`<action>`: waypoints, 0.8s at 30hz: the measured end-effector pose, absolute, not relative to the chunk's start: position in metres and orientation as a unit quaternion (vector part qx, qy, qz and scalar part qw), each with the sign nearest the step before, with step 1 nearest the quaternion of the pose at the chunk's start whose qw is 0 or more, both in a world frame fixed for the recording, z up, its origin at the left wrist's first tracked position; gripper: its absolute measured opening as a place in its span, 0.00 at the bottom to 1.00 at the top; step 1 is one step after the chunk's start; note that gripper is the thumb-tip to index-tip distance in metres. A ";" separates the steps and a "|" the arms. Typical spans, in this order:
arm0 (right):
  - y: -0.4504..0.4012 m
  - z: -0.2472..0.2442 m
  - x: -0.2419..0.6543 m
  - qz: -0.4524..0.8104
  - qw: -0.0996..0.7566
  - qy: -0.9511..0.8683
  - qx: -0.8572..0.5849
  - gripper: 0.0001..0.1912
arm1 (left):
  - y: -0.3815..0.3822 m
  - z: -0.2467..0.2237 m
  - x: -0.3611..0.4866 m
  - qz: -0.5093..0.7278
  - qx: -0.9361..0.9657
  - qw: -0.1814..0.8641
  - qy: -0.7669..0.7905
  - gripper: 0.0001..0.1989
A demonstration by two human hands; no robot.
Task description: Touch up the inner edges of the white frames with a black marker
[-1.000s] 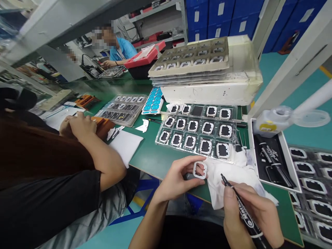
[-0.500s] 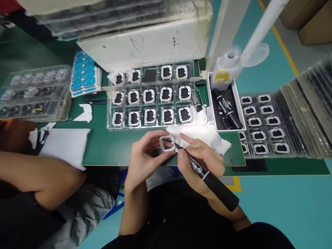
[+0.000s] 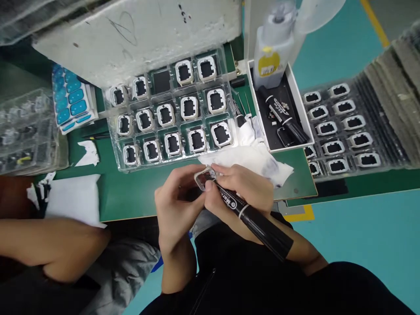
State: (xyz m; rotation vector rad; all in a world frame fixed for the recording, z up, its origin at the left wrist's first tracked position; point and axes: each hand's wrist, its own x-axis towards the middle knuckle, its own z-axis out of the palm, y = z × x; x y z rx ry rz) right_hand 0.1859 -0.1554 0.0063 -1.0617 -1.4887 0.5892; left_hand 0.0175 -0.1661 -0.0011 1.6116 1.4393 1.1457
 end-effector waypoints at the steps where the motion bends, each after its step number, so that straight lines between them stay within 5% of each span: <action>1: -0.156 0.007 0.186 0.254 0.570 -0.632 -0.460 0.13 | -0.167 -0.001 0.018 0.440 0.620 0.336 0.555 0.19; 11: -0.157 0.012 0.178 0.256 0.572 -0.606 -0.490 0.11 | -0.169 -0.002 0.019 0.434 0.638 0.285 0.569 0.16; 24: -0.157 0.008 0.182 0.272 0.574 -0.624 -0.455 0.13 | -0.165 0.000 0.018 0.460 0.601 0.359 0.546 0.22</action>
